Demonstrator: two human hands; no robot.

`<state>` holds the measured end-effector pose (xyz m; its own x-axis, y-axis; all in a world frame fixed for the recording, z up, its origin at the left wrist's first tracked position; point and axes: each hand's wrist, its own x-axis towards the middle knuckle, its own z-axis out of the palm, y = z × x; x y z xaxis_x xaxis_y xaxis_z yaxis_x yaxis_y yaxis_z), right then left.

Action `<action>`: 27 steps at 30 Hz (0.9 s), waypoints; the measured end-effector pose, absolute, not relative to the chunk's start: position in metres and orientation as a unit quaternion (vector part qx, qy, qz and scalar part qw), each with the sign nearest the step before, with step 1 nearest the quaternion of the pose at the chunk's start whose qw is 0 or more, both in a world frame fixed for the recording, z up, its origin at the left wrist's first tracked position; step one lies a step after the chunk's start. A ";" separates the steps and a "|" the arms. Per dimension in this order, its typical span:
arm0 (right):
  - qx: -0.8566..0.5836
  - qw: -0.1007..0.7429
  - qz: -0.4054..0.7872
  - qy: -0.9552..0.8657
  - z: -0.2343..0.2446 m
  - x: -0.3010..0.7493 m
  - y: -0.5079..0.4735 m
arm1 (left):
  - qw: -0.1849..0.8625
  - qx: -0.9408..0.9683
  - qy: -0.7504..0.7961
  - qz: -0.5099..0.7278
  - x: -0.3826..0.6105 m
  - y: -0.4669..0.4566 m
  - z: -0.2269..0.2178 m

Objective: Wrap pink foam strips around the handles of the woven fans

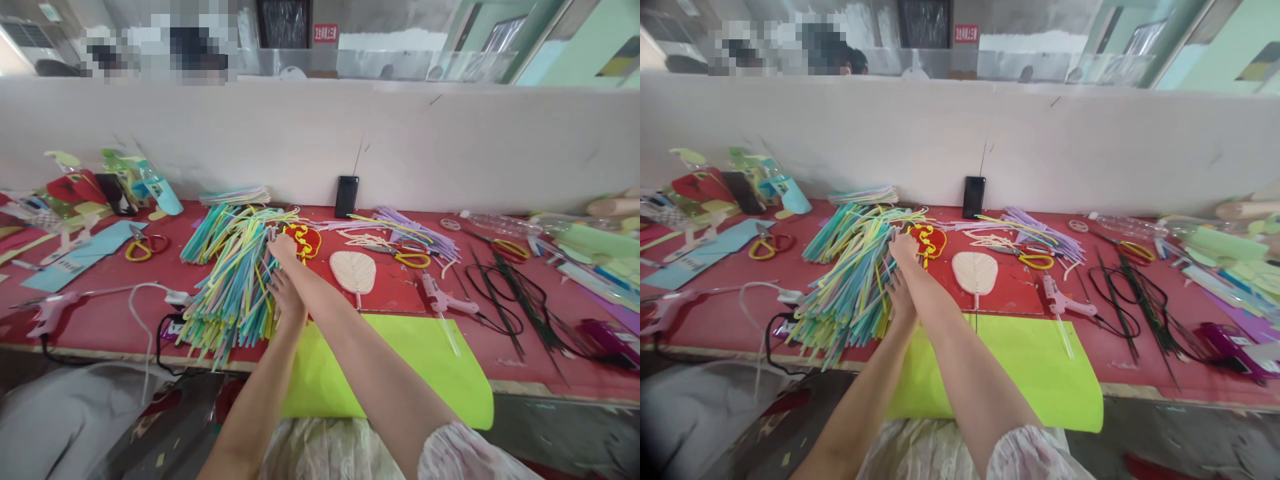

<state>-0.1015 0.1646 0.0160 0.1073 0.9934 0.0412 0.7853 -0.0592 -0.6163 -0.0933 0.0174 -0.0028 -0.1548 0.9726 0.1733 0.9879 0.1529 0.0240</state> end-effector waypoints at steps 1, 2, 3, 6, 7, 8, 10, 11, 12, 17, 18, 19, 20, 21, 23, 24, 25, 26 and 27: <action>-0.703 0.261 0.208 -0.628 0.015 -0.103 0.166 | 0.058 -0.649 -0.756 -0.063 -0.093 0.018 -0.003; -0.707 0.266 0.214 -0.619 0.014 -0.104 0.167 | 0.056 -0.649 -0.756 -0.061 -0.093 0.018 -0.004; -0.711 0.271 0.222 -0.610 0.013 -0.104 0.168 | 0.055 -0.648 -0.757 -0.060 -0.093 0.018 -0.004; -0.712 0.288 0.249 -0.590 0.010 -0.104 0.172 | 0.054 -0.643 -0.761 -0.067 -0.093 0.018 -0.004; -0.708 0.296 0.258 -0.587 0.009 -0.102 0.172 | 0.055 -0.641 -0.762 -0.072 -0.092 0.018 -0.003; -0.701 0.305 0.267 -0.587 0.008 -0.100 0.173 | 0.056 -0.638 -0.764 -0.078 -0.092 0.018 -0.003; -0.683 0.327 0.282 -0.589 0.008 -0.095 0.174 | 0.058 -0.633 -0.768 -0.086 -0.091 0.018 -0.004; -0.676 0.340 0.287 -0.587 0.007 -0.091 0.174 | 0.060 -0.629 -0.770 -0.088 -0.091 0.018 -0.005; -0.670 0.355 0.290 -0.584 0.007 -0.088 0.174 | 0.063 -0.626 -0.772 -0.090 -0.091 0.018 -0.006; -0.654 0.448 0.281 -0.541 0.008 -0.069 0.171 | 0.063 -0.623 -0.773 -0.106 -0.091 0.021 -0.013; -0.648 0.467 0.275 -0.535 0.010 -0.064 0.171 | 0.062 -0.621 -0.774 -0.110 -0.091 0.021 -0.014; -0.642 0.485 0.269 -0.529 0.011 -0.059 0.171 | 0.062 -0.619 -0.775 -0.114 -0.091 0.022 -0.014; -0.636 0.501 0.262 -0.525 0.013 -0.052 0.172 | 0.062 -0.616 -0.776 -0.117 -0.091 0.022 -0.015; -0.631 0.514 0.256 -0.522 0.016 -0.045 0.174 | 0.062 -0.614 -0.778 -0.119 -0.091 0.023 -0.016; -0.623 0.537 0.245 -0.514 0.022 -0.027 0.178 | 0.062 -0.614 -0.778 -0.118 -0.091 0.023 -0.017; -0.618 0.550 0.240 -0.508 0.025 -0.016 0.181 | 0.061 -0.617 -0.776 -0.115 -0.091 0.024 -0.018; -0.604 0.581 0.236 -0.492 0.028 -0.005 0.183 | 0.060 -0.619 -0.775 -0.111 -0.091 0.024 -0.018; -0.592 0.608 0.236 -0.474 0.031 0.006 0.185 | 0.057 -0.620 -0.775 -0.107 -0.091 0.024 -0.018; -0.582 0.631 0.237 -0.454 0.034 0.018 0.187 | 0.052 -0.621 -0.775 -0.104 -0.091 0.024 -0.018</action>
<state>0.0181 0.1872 0.0338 0.4761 0.8280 0.2964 0.2288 0.2089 -0.9508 -0.0910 0.0245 -0.0182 -0.2237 0.9518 0.2098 0.9734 0.2075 0.0967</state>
